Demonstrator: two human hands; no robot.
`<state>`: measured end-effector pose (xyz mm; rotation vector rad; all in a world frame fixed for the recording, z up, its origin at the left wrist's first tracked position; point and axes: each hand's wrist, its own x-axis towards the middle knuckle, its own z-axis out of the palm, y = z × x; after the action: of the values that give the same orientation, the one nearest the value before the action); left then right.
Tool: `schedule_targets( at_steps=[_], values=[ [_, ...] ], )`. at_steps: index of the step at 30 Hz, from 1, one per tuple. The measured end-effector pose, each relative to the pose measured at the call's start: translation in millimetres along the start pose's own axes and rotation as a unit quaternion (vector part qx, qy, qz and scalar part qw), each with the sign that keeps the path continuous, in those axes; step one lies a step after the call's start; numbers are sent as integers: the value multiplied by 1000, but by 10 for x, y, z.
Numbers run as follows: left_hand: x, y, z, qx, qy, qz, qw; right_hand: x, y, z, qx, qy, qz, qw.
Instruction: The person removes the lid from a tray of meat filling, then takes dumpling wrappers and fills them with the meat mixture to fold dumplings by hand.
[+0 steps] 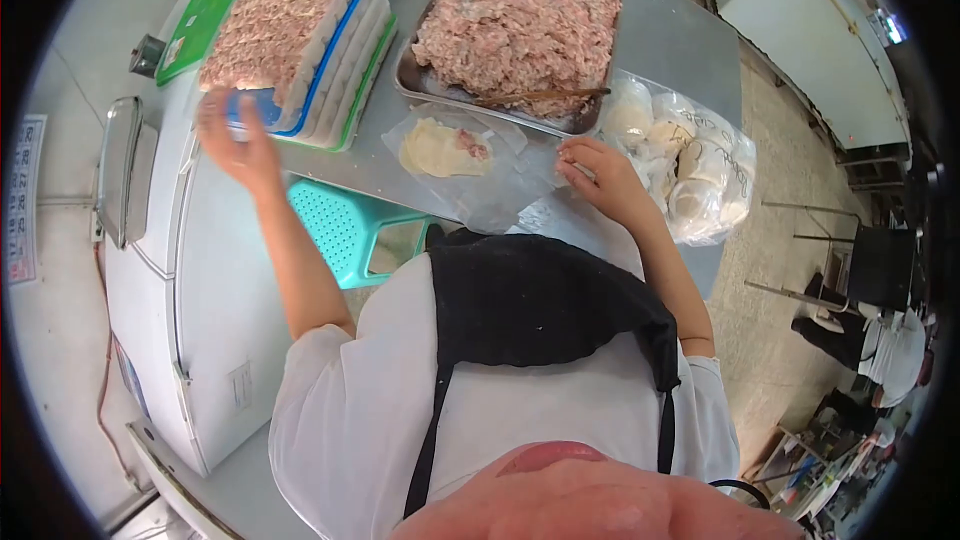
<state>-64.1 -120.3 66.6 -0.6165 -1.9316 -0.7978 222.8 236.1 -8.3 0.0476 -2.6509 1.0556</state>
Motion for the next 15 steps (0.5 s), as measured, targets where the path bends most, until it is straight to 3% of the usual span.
schedule_targets(
  at_steps=[2, 7, 9, 12, 15],
  values=[
    [238, -697, -63, -19, 33, -160, 986, 224, -173, -39, 29, -23, 10, 999],
    [608, -2340, 20, -43, -52, -293, 954, 883, -561, 257, 64, -76, -12, 995],
    [668, -2505, -12, -6, -125, -306, 944, 1133, -735, 473, 84, -111, -20, 990],
    [645, -2521, 16, -54, -126, -257, 957, 1416, -861, 853, 12, -77, -84, 993],
    [619, -1911, -177, -122, -225, -231, 939, 1575, -965, 997, -36, -85, -58, 994]
  ],
)
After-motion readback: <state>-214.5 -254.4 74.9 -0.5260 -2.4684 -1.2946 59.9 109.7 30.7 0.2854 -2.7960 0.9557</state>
